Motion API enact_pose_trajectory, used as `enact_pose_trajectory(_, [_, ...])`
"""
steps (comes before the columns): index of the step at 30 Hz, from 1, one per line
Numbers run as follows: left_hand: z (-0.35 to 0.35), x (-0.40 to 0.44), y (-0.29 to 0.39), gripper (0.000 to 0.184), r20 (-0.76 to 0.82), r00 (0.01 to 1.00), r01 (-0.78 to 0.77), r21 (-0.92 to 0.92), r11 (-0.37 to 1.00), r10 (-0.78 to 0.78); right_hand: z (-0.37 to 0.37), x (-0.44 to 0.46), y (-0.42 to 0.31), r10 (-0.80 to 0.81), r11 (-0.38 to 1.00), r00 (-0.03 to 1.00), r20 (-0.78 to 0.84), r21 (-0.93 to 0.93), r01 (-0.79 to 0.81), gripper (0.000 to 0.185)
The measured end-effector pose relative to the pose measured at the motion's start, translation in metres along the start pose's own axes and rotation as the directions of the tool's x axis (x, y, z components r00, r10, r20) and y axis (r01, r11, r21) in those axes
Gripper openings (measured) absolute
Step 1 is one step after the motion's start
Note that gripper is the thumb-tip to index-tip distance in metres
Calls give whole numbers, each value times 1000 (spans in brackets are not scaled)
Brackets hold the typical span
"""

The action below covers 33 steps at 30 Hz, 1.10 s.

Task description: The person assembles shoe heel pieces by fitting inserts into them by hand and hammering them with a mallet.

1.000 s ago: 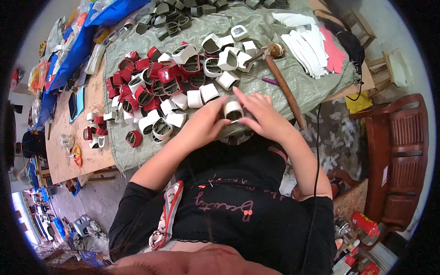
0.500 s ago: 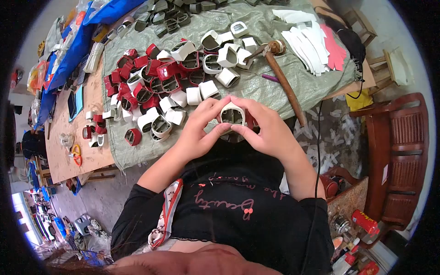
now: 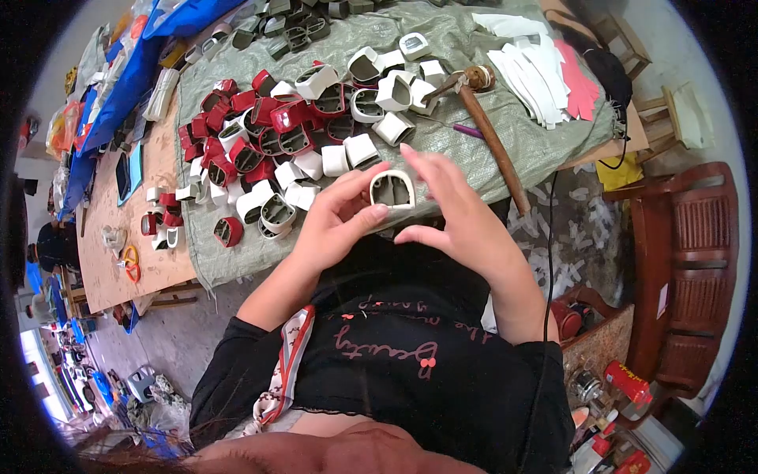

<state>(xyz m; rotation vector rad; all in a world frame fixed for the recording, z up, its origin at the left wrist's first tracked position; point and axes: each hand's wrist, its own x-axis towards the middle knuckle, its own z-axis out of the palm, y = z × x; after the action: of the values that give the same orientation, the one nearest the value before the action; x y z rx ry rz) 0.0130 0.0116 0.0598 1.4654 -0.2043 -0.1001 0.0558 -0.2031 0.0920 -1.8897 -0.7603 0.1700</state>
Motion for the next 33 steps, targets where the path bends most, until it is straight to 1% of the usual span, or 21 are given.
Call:
enact_pose_trajectory(1, [-5, -1, -3, 47, -3, 1000, 0, 1, 1000, 0, 1, 1, 1, -144, 984, 989, -41, -115, 138, 53])
enact_pose_trajectory(2, [-13, 0, -10, 46, 99, 994, 58, -37, 998, -54, 1, 2, 1, -289, 935, 955, -66, -234, 266, 53])
enact_pose_trajectory(3, [-22, 1, -17, 46, 203, 974, 118, -67, 991, -102, 0, 1, 3, -292, 934, 954, -66, -233, 270, 53])
enact_pose_trajectory(4, [-26, 3, -17, 45, 306, 941, 179, -91, 980, -144, -3, -3, 6, -204, 966, 978, -34, -170, 196, 54])
enact_pose_trajectory(5, [-22, 2, -16, 45, 305, 941, 179, -90, 980, -144, -7, -8, 9, -114, 988, 993, 4, -109, 114, 55])
enact_pose_trajectory(6, [-11, 2, -8, 44, 197, 978, 87, -123, 989, -62, -8, -11, 10, -25, 998, 999, 48, -51, 28, 57])
enact_pose_trajectory(7, [0, 1, 1, 43, 84, 996, -8, -145, 989, 20, -6, -13, 9, -25, 998, 999, 49, -51, 27, 57])
enact_pose_trajectory(8, [6, 0, 6, 43, -31, 994, -104, -157, 982, 100, -3, -15, 7, 94, 977, 995, 26, 189, -97, 56])
enact_pose_trajectory(9, [7, -1, 8, 43, -32, 994, -105, -158, 982, 101, 1, -16, 5, 212, 885, 977, 33, 418, -206, 56])
enact_pose_trajectory(10, [8, -2, 10, 43, -2, 996, -83, -187, 979, 84, 3, -16, 4, 323, 727, 944, 68, 621, -293, 56])
enact_pose_trajectory(11, [8, -3, 11, 43, 28, 997, -60, -217, 974, 67, 4, -15, 3, 323, 727, 944, 70, 621, -295, 56])
enact_pose_trajectory(14, [5, -5, 11, 43, 77, 996, -19, -275, 961, 42, 4, -12, -4, 164, 948, 973, -164, 298, -109, 61])
enact_pose_trajectory(15, [4, -5, 11, 44, 99, 994, -3, -302, 953, 35, 1, -10, -7, 162, 949, 973, -163, 296, -109, 61])
enact_pose_trajectory(18, [4, -5, 13, 45, 123, 992, 20, -348, 937, 24, -8, -3, -14, -130, 988, 988, -78, 69, 135, 66])
enact_pose_trajectory(21, [6, -6, 15, 46, 134, 991, 45, -388, 921, 8, -13, -2, -6, -213, 977, 975, -66, -41, 211, 69])
enact_pose_trajectory(22, [6, -5, 14, 45, 127, 989, -32, -309, 950, 74, -14, -2, -5, -256, 963, 965, -56, -97, 250, 70])
enact_pose_trajectory(24, [5, -5, 13, 44, 126, 971, -184, -143, 972, 203, -15, -2, -7, -257, 965, 966, -36, -69, 254, 68])
enact_pose_trajectory(25, [1, -4, 12, 44, 125, 971, -183, -143, 973, 202, -15, -3, -8, -257, 966, 966, -18, -40, 256, 66])
enact_pose_trajectory(26, [-5, -1, 12, 46, 175, 946, -281, 21, 959, 274, -15, -4, -9, -256, 966, 967, 0, -12, 256, 64])
enact_pose_trajectory(28, [-15, 1, 10, 51, 304, 874, -468, 321, 823, 378, -12, -5, -7, -268, 963, 963, -1, -24, 268, 62])
enact_pose_trajectory(33, [-13, -2, 3, 47, 270, 894, -442, 390, 808, 358, -5, -8, -3, -297, 951, 955, -6, -96, 295, 56])
